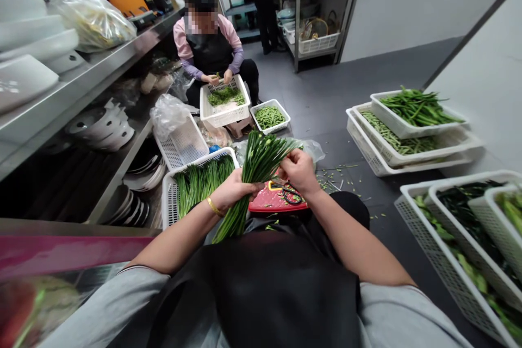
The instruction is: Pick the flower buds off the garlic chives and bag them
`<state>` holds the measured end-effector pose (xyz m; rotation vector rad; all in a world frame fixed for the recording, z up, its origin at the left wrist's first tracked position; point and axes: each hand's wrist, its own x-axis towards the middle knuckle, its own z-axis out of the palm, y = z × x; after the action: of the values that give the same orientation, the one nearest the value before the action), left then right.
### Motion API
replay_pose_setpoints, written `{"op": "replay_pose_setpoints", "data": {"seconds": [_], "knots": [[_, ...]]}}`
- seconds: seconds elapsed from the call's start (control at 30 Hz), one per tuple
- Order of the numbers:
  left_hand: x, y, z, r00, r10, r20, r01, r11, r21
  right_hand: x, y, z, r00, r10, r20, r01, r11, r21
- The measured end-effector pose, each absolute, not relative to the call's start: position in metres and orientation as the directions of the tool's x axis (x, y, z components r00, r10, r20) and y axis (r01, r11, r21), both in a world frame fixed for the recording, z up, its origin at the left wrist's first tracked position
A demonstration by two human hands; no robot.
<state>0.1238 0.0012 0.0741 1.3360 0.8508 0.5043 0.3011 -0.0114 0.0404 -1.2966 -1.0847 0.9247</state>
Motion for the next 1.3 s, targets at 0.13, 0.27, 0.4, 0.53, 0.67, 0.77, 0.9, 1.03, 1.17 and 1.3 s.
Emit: {"op": "replay_pose_setpoints", "data": {"seconds": [0.13, 0.27, 0.4, 0.53, 0.67, 0.77, 0.9, 1.03, 1.17, 1.3], "knots": [[0.121, 0.001, 0.071, 0.624, 0.739, -0.255, 0.2, 0.165, 0.966, 0.331, -0.006, 0.039, 0.412, 0.847, 0.336, 0.498, 0.1, -0.862], [0.118, 0.003, 0.064, 0.592, 0.766, -0.25, 0.251, 0.12, 0.961, 0.344, -0.026, 0.075, 0.184, 0.821, 0.541, 0.605, 0.339, -0.72], [0.12, 0.003, 0.061, 0.578, 0.783, -0.229, 0.27, 0.082, 0.96, 0.327, -0.04, 0.111, 0.017, 0.822, 0.569, 0.674, 0.411, -0.614], [0.118, 0.006, 0.059, 0.575, 0.78, -0.248, 0.258, 0.115, 0.959, 0.323, -0.035, 0.112, -0.162, 0.842, 0.515, 0.711, 0.462, -0.531], [0.113, 0.012, 0.057, 0.586, 0.76, -0.281, 0.218, 0.187, 0.958, 0.333, -0.032, 0.097, -0.379, 0.818, 0.433, 0.691, 0.561, -0.455], [0.109, 0.015, 0.054, 0.612, 0.74, -0.279, 0.199, 0.197, 0.96, 0.338, -0.035, 0.094, -0.382, 0.823, 0.42, 0.726, 0.548, -0.415], [0.107, 0.015, 0.052, 0.636, 0.734, -0.237, 0.18, 0.157, 0.971, 0.34, -0.048, 0.112, -0.093, 0.771, 0.631, 0.767, 0.46, -0.448], [0.108, 0.011, 0.053, 0.622, 0.736, -0.266, 0.202, 0.178, 0.963, 0.33, -0.053, 0.127, -0.074, 0.695, 0.715, 0.807, 0.464, -0.366], [0.11, 0.007, 0.057, 0.641, 0.717, -0.274, 0.208, 0.181, 0.961, 0.32, -0.038, 0.118, -0.297, 0.705, 0.644, 0.844, 0.51, -0.169], [0.108, 0.004, 0.06, 0.655, 0.706, -0.269, 0.18, 0.2, 0.963, 0.324, -0.027, 0.106, -0.381, 0.698, 0.606, 0.835, 0.541, -0.098]]}}
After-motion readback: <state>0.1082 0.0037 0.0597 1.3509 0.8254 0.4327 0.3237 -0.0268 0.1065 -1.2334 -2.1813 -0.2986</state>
